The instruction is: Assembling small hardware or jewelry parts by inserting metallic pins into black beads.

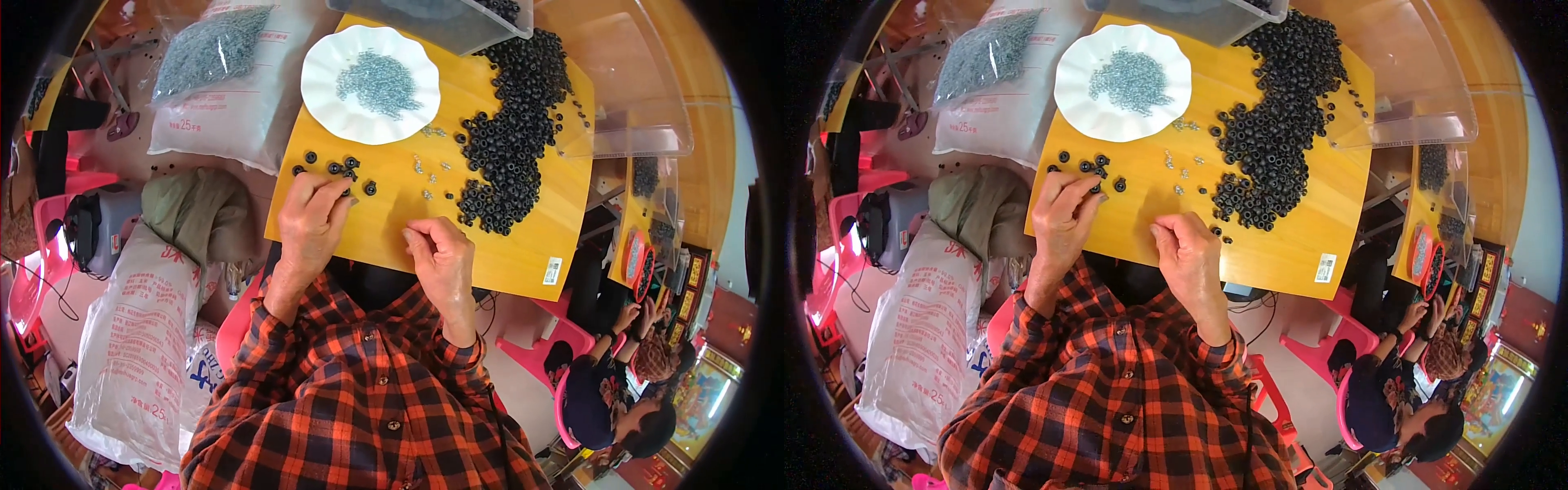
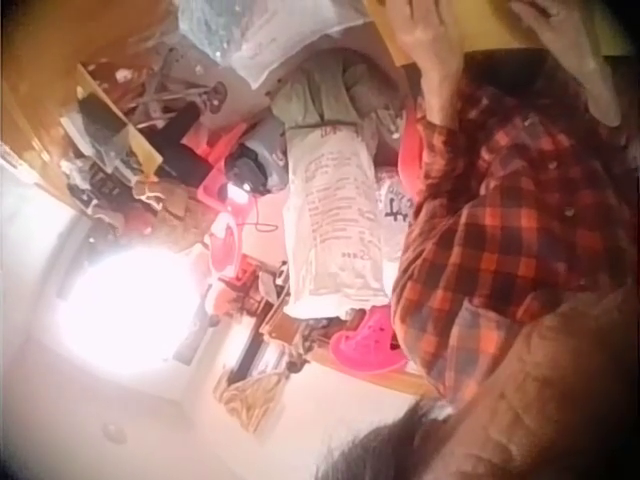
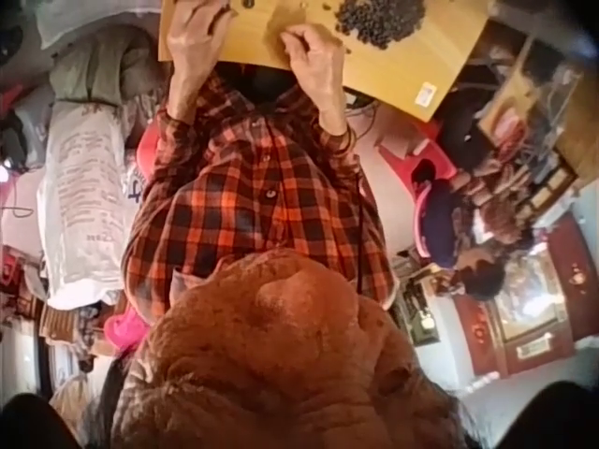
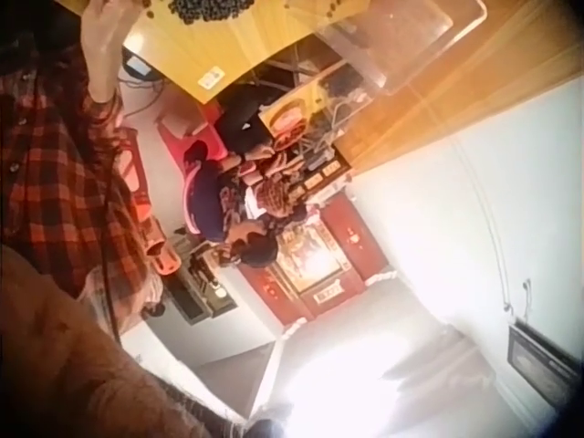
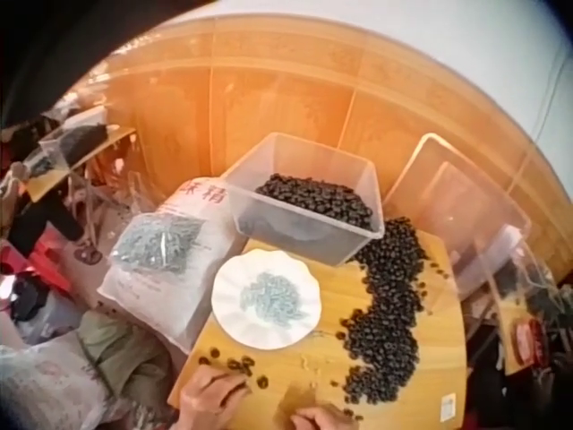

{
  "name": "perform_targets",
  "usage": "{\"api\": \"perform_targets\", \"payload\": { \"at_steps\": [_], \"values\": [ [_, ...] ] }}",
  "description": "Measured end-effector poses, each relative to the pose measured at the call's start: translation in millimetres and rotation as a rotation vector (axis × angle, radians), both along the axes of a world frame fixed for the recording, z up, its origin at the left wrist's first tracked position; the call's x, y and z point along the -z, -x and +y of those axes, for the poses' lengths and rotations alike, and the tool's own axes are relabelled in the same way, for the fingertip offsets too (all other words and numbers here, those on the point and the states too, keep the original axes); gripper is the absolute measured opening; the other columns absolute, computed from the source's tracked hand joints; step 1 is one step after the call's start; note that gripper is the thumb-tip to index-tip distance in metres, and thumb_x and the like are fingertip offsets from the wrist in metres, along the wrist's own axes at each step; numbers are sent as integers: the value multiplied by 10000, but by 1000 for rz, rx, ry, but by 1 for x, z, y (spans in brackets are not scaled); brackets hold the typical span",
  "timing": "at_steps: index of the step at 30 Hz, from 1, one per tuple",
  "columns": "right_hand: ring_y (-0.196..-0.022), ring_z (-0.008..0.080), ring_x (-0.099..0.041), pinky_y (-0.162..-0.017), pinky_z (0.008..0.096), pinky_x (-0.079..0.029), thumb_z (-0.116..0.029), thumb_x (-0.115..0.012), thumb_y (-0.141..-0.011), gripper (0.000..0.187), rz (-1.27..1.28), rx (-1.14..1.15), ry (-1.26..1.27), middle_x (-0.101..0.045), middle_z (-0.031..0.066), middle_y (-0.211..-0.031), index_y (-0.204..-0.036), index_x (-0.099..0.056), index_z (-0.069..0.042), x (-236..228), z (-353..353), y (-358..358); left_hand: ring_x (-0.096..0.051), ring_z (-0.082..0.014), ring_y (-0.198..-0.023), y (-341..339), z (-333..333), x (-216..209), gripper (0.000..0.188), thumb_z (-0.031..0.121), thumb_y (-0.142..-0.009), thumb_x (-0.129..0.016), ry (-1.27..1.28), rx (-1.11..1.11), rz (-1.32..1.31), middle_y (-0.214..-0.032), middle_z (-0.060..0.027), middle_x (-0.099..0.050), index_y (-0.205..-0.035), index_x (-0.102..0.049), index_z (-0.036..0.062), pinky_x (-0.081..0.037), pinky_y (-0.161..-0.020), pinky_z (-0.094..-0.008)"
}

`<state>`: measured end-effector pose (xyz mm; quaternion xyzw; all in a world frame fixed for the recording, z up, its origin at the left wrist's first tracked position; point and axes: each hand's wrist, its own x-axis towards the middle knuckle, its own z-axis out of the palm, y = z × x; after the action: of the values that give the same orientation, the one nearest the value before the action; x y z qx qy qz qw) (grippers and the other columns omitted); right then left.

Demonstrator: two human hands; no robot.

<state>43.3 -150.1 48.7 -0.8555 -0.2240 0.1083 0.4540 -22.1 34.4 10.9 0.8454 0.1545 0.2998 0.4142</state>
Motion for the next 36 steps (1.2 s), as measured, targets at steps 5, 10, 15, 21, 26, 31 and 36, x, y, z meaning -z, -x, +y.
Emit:
{"api": "perform_targets", "payload": {
  "at_steps": [5, 10, 15, 21, 26, 31, 36],
  "values": [
    [-595, 113, -602, -545, 236, -458, 37, -659, -839, 47, -38, 76, -19, -614, 77, -744, -882, -647, 24, -1, -11, -5, -598, -239, -720, 1, 0, -2, 274, -47, -702, -753, 29, 2, -11, -868, -102, -580, -959, -684, 18, -487, -592, -313],
    [-607, 115, -569, -544, 250, -443, 2, -671, -841, 67, -267, 279, 75, -606, 75, -761, -907, -660, 11, -4, -27, -25, -599, -236, -718, 1, -7, -9, 270, -38, -706, -764, 29, -21, -53, -867, -107, -583, -961, -687, 10, -487, -578, -302],
    [-615, 154, -572, -550, 280, -458, -3, -664, -841, 79, -352, 416, 134, -610, 96, -768, -919, -663, 11, 1, -42, -39, -609, -241, -725, -3, -21, -10, 263, -28, -699, -778, 7, 44, -96, -858, -106, -588, -944, -694, 18, -499, -597, -300],
    [-624, 186, -584, -553, 306, -466, -7, -669, -833, 88, -395, 411, 196, -613, 113, -788, -919, -667, 10, 1, -43, -58, -584, -188, -682, -14, -34, -12, 240, -25, -707, -780, 16, 133, -132, -858, -92, -580, -928, -694, 13, -477, -564, -275],
    [-624, 204, -587, -556, 322, -467, -40, -698, -821, 98, -451, 419, 234, -607, 111, -786, -909, -676, -4, 3, -33, -75, -566, -215, -663, -20, -40, -12, 256, -29, -678, -788, 1, 174, -169, -817, -85, -554, -910, -696, 28, -460, -543, -305],
    [-627, 240, -582, -589, 354, -477, -115, -730, -797, 137, -429, 453, 369, -601, 97, -797, -893, -685, -27, 6, -24, -83, -548, -209, -644, -23, -44, -12, 251, -21, -673, -792, 2, 219, -168, -801, -76, -541, -898, -694, 30, -443, -525, -310],
    [-653, 256, -588, -603, 364, -481, -112, -733, -785, 143, -453, 438, 424, -603, 96, -821, -894, -682, -34, 11, -24, -85, -548, -213, -640, -25, -43, -13, 239, -16, -676, -793, 4, 230, -159, -799, -78, -540, -888, -694, 28, -443, -522, -313]
  ]
}}
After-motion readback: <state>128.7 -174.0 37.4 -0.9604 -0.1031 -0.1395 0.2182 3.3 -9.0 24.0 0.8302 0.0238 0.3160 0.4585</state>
